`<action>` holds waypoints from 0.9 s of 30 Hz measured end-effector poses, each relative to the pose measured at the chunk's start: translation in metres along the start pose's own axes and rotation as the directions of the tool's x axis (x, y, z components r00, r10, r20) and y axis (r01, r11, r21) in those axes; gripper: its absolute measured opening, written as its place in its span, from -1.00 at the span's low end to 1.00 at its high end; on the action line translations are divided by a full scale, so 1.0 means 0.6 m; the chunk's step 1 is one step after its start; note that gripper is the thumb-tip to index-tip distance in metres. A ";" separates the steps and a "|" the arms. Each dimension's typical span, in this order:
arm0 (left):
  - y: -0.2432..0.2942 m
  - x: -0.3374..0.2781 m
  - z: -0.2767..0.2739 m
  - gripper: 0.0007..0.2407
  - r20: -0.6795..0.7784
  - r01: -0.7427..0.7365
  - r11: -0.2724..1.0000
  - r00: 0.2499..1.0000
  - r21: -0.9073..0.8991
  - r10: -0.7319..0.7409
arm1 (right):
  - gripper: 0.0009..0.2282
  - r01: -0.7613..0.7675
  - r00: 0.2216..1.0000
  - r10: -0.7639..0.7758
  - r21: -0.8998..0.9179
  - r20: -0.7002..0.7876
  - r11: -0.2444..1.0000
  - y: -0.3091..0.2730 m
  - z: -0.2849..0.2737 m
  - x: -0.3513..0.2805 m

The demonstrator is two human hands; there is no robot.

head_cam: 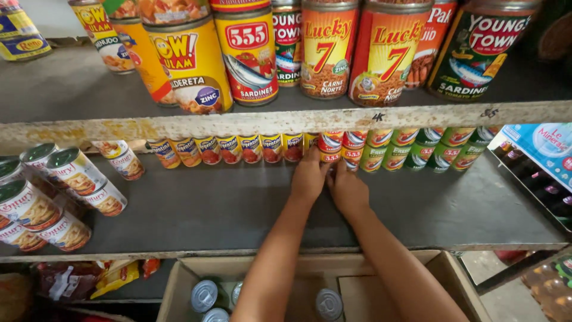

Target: Stocking canned sardine products onto a grocery store shelf from a cardboard box.

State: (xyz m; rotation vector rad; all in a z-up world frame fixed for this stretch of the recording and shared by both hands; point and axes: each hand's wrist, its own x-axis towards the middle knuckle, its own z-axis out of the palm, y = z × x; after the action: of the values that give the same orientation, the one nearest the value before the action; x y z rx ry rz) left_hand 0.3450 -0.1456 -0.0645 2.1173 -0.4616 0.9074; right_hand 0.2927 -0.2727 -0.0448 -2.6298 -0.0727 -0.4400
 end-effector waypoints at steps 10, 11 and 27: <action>-0.032 0.009 0.031 -0.60 0.019 0.063 0.997 0.998 0.048 -0.064 | -0.61 -0.007 1.000 0.007 -0.039 0.004 0.999 -0.003 0.000 -0.002; -0.027 0.010 0.028 -0.61 0.029 0.086 0.996 0.996 0.033 -0.087 | -0.61 0.028 0.999 -0.029 -0.036 -0.022 0.999 0.000 0.002 -0.002; 0.232 -0.049 -0.267 -0.69 0.338 -0.081 0.986 0.941 0.147 0.027 | -0.64 0.014 1.000 -0.013 -0.059 0.021 0.998 -0.020 -0.047 -0.030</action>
State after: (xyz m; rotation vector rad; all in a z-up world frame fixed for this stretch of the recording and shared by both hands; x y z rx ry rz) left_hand 0.1721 -0.1100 0.0571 2.4297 -0.6415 0.6290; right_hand 0.2658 -0.2746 -0.0215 -2.6939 -0.0851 -0.4258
